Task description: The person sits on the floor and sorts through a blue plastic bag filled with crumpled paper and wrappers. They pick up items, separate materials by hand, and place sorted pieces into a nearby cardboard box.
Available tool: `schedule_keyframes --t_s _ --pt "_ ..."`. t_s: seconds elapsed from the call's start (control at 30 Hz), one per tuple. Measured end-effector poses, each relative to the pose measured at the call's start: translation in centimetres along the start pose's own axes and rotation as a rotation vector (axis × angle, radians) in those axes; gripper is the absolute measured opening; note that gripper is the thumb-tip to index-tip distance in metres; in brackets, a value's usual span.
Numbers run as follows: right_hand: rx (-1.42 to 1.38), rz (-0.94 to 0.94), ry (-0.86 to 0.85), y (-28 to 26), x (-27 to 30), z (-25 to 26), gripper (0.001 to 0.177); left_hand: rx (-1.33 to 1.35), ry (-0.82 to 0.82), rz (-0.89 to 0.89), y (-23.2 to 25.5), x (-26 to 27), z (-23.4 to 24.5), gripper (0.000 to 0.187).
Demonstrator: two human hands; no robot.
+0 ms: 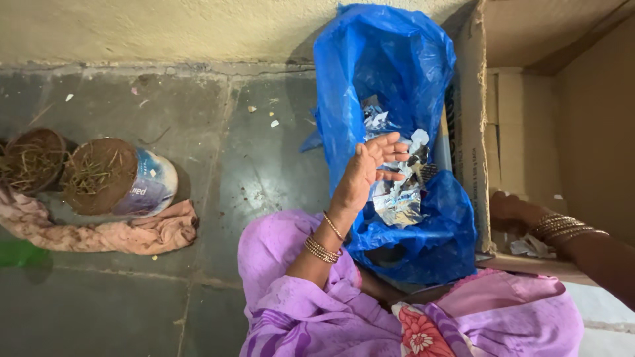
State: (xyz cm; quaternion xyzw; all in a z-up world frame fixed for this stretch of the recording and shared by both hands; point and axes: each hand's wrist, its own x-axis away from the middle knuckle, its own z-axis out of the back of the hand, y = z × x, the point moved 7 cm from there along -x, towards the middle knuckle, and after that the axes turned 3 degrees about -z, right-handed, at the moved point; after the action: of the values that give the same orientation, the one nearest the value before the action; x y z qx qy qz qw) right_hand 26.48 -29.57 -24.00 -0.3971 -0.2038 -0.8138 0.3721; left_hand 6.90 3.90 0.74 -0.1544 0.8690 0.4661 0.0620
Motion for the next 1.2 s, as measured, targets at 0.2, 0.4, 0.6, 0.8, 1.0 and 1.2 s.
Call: schedule_keyframes --t_s 0.2,0.4,0.6,0.8,1.0,1.2 --pt "0.022 0.062 -0.043 -4.3 -2.3 -2.3 0.055 -0.005 -0.006 0.010 -0.3 -0.1 -0.1 0.095" --pt "0.025 0.120 0.000 -8.3 -6.4 -1.3 0.046 0.000 -0.014 0.008 -0.3 -0.1 -0.2 0.094" --pt "0.059 0.135 -0.013 -8.1 -7.0 -1.3 0.038 0.005 -0.030 0.012 0.0 0.0 -0.3 0.092" --pt "0.115 0.059 0.023 -2.1 -4.6 1.6 0.031 0.027 -0.037 0.003 0.0 0.0 -0.5 0.090" --pt "-0.232 -0.103 0.794 1.6 11.8 19.2 0.024 -0.013 -0.008 -0.010 0.9 0.0 -0.9 0.079" --pt "-1.132 0.260 1.097 -8.9 26.4 27.1 0.033 -0.023 0.012 -0.007 1.4 0.0 -1.1 0.076"
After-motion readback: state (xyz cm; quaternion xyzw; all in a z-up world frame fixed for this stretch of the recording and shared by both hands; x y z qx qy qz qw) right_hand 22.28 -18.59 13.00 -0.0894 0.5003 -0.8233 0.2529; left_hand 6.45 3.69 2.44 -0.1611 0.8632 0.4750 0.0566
